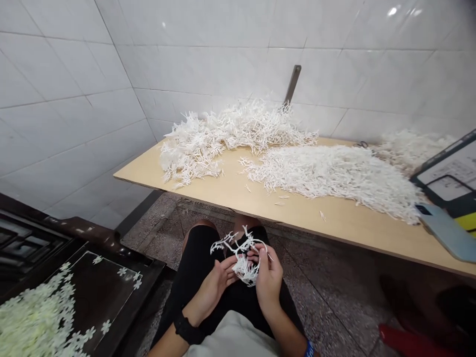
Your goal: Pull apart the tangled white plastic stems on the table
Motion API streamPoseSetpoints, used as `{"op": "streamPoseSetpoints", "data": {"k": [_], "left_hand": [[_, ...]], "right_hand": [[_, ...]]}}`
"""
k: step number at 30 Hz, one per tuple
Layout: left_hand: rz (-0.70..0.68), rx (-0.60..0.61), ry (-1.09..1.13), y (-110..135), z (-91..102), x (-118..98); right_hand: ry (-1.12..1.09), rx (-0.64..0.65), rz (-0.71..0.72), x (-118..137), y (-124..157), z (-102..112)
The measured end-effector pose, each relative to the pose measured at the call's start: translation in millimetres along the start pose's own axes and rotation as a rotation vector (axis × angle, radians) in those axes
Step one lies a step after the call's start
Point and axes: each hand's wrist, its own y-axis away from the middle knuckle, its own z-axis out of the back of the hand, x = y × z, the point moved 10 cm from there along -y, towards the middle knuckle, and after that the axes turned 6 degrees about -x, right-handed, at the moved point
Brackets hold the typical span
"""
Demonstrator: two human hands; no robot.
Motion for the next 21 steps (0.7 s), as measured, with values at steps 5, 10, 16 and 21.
{"op": "streamPoseSetpoints", "data": {"k": [5,10,16,21], "left_hand": [[0.039,-0.11,-0.11,-2.9,7.9,11.3],[0.096,-0.328,-0.099,-14.6,37.3,18.2],[0.152,-0.616,-0.007,-18.0,84.5,25.2],[0.301,-0.588,-0.028,-21.4,83.9,45.6]], "right_hand": [[0.14,0.173,0.016,-23.2,-2.0,-15.9],[0.301,0.369,0.165,-19.4,2.1,-32.6],[0.451,0.342,0.708,84.1,-11.1,-4.1],[0.795,0.452,0.9,134.8,-59.9,3.3]]}}
